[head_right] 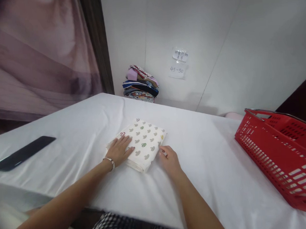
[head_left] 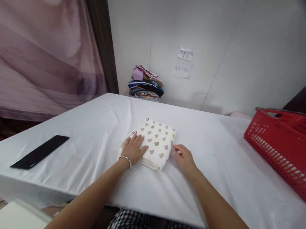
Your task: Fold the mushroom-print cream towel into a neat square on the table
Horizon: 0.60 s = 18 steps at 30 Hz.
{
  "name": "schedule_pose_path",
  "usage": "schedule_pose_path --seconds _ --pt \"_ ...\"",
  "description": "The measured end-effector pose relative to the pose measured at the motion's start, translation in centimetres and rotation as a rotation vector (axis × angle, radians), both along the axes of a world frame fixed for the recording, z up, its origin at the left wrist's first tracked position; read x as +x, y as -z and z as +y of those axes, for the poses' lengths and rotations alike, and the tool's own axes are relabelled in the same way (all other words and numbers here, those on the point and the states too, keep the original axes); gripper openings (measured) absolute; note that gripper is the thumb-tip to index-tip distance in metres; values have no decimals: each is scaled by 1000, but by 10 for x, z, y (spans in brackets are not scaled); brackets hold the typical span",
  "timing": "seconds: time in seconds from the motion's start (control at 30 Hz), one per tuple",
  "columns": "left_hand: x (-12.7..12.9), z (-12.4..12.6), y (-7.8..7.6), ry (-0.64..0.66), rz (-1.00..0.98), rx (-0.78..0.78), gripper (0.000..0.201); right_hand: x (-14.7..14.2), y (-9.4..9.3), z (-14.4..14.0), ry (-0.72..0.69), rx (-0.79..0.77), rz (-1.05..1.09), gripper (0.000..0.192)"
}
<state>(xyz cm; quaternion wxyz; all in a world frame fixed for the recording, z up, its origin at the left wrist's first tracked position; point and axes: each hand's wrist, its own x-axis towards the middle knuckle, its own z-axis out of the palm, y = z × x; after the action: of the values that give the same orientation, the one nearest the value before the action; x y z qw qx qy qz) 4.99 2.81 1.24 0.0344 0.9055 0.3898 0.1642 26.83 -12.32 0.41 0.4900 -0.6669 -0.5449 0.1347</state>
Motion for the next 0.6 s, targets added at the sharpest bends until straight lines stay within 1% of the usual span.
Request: schedule_pose_path --seconds 0.1,0.2,0.33,0.43,0.5,0.6 --pt "-2 1 3 -4 1 20 54 4 2 1 2 -15 -12 29" --pt "-2 -2 4 0 -23 42 52 10 7 1 32 -24 15 29" --pt "-3 -1 6 14 -67 91 50 25 16 2 161 -44 68 32" --pt "-5 -2 6 39 -113 118 45 37 21 7 269 -92 82 38" --pt "-6 -5 3 98 -161 151 41 45 21 17 313 -112 62 42" --pt "-6 -15 -3 282 -209 201 40 56 19 42 336 -146 -18 45"
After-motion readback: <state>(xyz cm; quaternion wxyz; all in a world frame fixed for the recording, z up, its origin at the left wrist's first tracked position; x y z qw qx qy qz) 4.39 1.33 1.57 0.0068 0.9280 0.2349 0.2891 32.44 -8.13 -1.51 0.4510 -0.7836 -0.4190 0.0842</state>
